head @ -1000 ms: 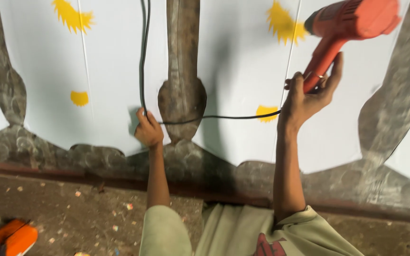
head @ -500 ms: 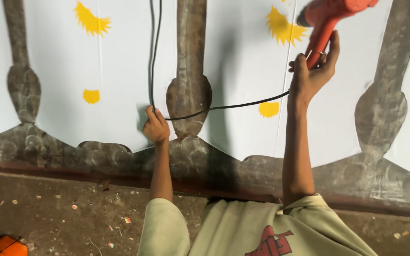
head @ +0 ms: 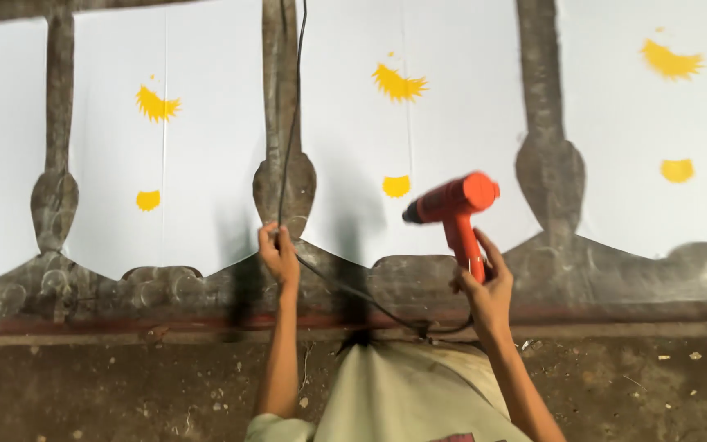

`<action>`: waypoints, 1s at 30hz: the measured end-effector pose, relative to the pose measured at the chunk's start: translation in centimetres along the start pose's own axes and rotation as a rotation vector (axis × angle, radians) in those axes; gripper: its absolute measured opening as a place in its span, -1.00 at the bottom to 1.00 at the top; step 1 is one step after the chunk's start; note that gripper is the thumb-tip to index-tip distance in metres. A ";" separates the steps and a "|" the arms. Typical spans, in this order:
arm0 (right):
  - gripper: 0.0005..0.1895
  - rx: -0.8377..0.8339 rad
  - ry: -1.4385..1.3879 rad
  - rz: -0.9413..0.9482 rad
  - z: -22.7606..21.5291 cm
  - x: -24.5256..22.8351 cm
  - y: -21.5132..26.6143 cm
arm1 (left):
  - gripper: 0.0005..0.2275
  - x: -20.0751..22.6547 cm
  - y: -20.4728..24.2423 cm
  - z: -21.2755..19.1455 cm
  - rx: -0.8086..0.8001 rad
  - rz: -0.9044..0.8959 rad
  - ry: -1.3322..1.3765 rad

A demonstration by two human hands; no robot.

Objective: The person uses a red heat gun to apply heat to yellow painted areas on white paper sheets attached to a wooden surface. The person moves the heat gun back and forth over the painted spots while holding the power cord with the other hand.

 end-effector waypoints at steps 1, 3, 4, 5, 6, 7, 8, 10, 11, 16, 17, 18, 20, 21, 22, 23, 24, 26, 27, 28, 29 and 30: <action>-0.23 0.009 -0.011 0.034 -1.3 0.1 1.0 | -0.89 1.0 1.6 0.9 -0.007 -0.007 0.006; -0.23 0.084 -0.059 0.024 -4.5 0.3 2.1 | -0.89 2.7 4.9 2.7 -0.019 -0.028 0.014; -0.23 0.120 -0.083 0.023 -6.3 0.4 2.3 | -0.90 3.6 6.5 3.6 -0.016 -0.022 0.038; -0.22 0.160 -0.053 0.013 -8.4 0.5 2.2 | -0.90 4.4 8.2 4.6 -0.012 -0.021 0.062; -0.22 0.201 -0.023 0.003 -10.8 0.6 1.8 | -0.91 4.9 9.7 5.9 -0.009 -0.019 0.085; -0.21 0.238 0.009 0.001 -13.3 0.8 1.5 | -0.91 5.3 11.5 7.2 -0.007 -0.018 0.098; -0.23 0.254 -0.001 -0.047 -16.0 0.6 0.9 | -0.91 5.7 13.2 8.7 -0.004 -0.017 0.112; -0.27 0.289 -0.025 -0.143 -21.1 0.4 -0.7 | -0.91 6.3 16.3 11.7 -0.001 -0.015 0.125; -0.25 0.315 -0.028 -0.135 -23.7 0.7 -1.5 | -0.92 6.3 18.2 13.6 -0.005 -0.021 0.129; -0.22 0.386 -0.200 -0.165 -36.8 0.9 -8.2 | -0.92 6.6 25.9 24.1 0.050 -0.008 0.220; -0.22 0.383 -0.174 -0.178 -38.8 0.9 -9.2 | -0.91 6.6 27.4 25.7 0.065 -0.033 0.231; -0.23 0.379 -0.148 -0.192 -40.6 0.8 -10.2 | -0.91 6.7 29.1 27.5 0.080 -0.057 0.242; -0.23 0.330 -0.115 -0.239 -43.9 0.1 -13.5 | -0.89 7.2 31.4 31.8 0.082 -0.054 0.234; -0.22 0.282 -0.101 -0.250 -45.3 -0.1 -14.7 | -0.89 7.5 32.8 33.1 0.084 -0.058 0.218; -0.22 0.233 -0.087 -0.261 -46.5 -0.3 -15.6 | -0.89 7.8 34.0 34.5 0.065 -0.046 0.197; -0.21 0.194 -0.057 -0.234 -47.4 -0.4 -16.6 | -0.90 8.0 34.7 36.0 0.051 -0.027 0.185; -0.21 0.154 -0.028 -0.207 -48.3 -0.4 -17.5 | -0.91 8.2 35.5 37.3 0.036 -0.009 0.173; -0.20 0.097 0.007 -0.176 -49.5 -0.6 -19.1 | -0.90 8.3 36.5 39.3 0.031 -0.021 0.169; -0.19 0.074 0.011 -0.168 -49.8 -0.4 -19.8 | -0.90 8.2 37.0 40.0 0.036 -0.026 0.167; -0.19 0.050 0.015 -0.160 -50.0 -0.3 -20.5 | -0.89 8.1 37.3 40.7 0.044 -0.016 0.171; -0.19 0.046 0.008 -0.164 -50.3 -0.1 -20.9 | -0.89 7.9 37.6 41.2 0.050 -0.007 0.171; -0.20 0.042 0.000 -0.168 -50.4 0.1 -21.4 | -0.89 7.7 37.7 41.6 0.057 0.003 0.172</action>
Point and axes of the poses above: each hand's wrist, its own y-axis away from the middle knuckle, its own z-axis out of the palm, x = y × z, the point moved 6 cm from there along -y, towards the middle knuckle, and after that the axes turned 7 degrees about -z, right-handed, at the moved point
